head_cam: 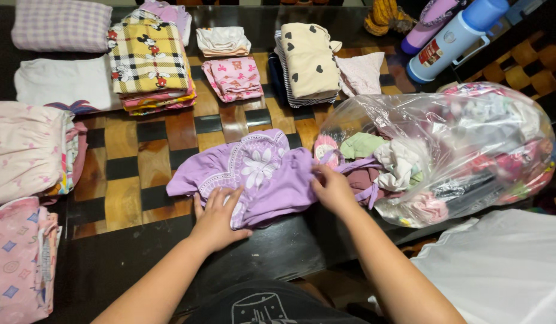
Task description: The person folds items of clothing including a pink patterned garment, a purple garment, and a white garment on a table before placing them in stacks.
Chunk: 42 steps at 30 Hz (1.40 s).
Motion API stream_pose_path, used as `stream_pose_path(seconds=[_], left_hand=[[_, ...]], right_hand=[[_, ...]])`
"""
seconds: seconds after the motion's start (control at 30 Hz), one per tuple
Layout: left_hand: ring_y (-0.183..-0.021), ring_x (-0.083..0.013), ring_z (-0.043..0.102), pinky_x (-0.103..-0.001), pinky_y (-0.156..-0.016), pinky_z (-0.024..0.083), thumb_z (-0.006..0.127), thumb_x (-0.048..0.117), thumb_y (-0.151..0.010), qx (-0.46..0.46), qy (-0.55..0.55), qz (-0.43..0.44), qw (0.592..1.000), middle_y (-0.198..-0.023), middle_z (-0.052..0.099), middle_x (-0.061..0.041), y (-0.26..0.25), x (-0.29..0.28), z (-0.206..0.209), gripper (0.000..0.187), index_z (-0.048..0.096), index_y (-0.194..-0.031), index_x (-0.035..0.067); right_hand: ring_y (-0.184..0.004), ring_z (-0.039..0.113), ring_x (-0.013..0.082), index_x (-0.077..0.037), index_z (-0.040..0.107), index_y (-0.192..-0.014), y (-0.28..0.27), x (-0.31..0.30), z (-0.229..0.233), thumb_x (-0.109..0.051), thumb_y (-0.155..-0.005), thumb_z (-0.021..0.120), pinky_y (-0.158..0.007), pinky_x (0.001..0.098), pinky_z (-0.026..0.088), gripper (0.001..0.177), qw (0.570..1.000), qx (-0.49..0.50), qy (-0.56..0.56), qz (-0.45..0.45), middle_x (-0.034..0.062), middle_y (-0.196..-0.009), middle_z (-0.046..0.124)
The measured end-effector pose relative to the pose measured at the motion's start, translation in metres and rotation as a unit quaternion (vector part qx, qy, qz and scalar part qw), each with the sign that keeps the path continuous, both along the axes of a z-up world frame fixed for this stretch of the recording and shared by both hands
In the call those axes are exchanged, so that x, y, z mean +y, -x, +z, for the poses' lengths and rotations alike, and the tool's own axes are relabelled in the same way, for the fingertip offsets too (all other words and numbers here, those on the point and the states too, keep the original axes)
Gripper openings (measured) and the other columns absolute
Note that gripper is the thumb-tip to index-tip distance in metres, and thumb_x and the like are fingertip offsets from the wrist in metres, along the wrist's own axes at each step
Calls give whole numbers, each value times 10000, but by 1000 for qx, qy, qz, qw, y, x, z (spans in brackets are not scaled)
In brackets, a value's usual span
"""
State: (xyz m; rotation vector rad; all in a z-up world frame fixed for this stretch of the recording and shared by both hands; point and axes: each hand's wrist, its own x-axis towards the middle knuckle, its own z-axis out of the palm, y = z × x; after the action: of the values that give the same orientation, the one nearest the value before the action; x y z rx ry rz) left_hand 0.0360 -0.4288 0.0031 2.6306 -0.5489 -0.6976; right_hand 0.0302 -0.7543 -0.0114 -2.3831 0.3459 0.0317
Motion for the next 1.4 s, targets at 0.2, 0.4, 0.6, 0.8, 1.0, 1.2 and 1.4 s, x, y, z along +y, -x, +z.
stream_pose_path(seconds=[0.2,0.4,0.6,0.8,1.0,1.2,1.4], left_hand=[[-1410,-343,406,-528,-1125,335,829,326,-579,-152,236,-20,960,-1545,412,-142,-6,-25,-5,1185,240,-1598,196],[-1003,-350,689,-426,-888,538,634,44,-786,11,143,34,989,-1143,720,-158,-24,-7,-74,701,632,-1442,289],[-792,-167,633,-322,-684,510,502,65,-951,184,427,362,808,-1007,727,-103,-42,43,-116,422,662,-1339,110],[-1014,-185,686,-303,-879,506,555,206,-964,96,359,293,881,-1107,765,-88,-40,84,-121,363,719,-1251,55],[-1040,-259,681,-383,-902,507,425,401,-1035,203,424,501,726,-1205,717,-155,-44,101,-132,557,644,-1310,-30],[-1098,-322,643,-426,-982,494,738,212,-786,-11,166,382,909,-1198,663,-142,-23,96,-60,628,552,-1374,90],[-1362,-309,419,-553,-1133,315,749,158,-745,-361,164,-31,917,-1411,503,-72,9,45,-7,628,595,-1346,251]], right_hand=[[-881,700,107,-44,706,-1061,5,89,27,-92,-952,657,-822,265,578,129,928,-8,-353,123,21,-968,736],[-1054,689,244,-95,687,-1212,-1,65,44,-201,-845,782,-957,381,559,394,963,-86,-30,255,94,-1152,698],[-1459,249,406,-380,399,-1509,3,-63,56,-363,-614,911,-1074,703,292,1032,914,243,315,84,62,-1635,278],[-1034,704,322,-221,709,-1264,-8,-159,64,-221,-758,712,-897,439,547,506,968,75,185,-155,147,-1201,715],[-1294,530,416,-189,634,-1405,-17,-221,-2,-404,-893,623,-1099,575,308,556,909,67,353,-212,232,-1359,636],[-1483,322,449,-274,518,-1508,-20,-196,-38,-606,-829,662,-1189,697,35,770,918,166,336,-127,202,-1503,524],[-1473,323,425,-287,438,-1552,-28,-138,25,-499,-480,942,-1182,671,98,1203,958,159,236,-22,158,-1503,505]])
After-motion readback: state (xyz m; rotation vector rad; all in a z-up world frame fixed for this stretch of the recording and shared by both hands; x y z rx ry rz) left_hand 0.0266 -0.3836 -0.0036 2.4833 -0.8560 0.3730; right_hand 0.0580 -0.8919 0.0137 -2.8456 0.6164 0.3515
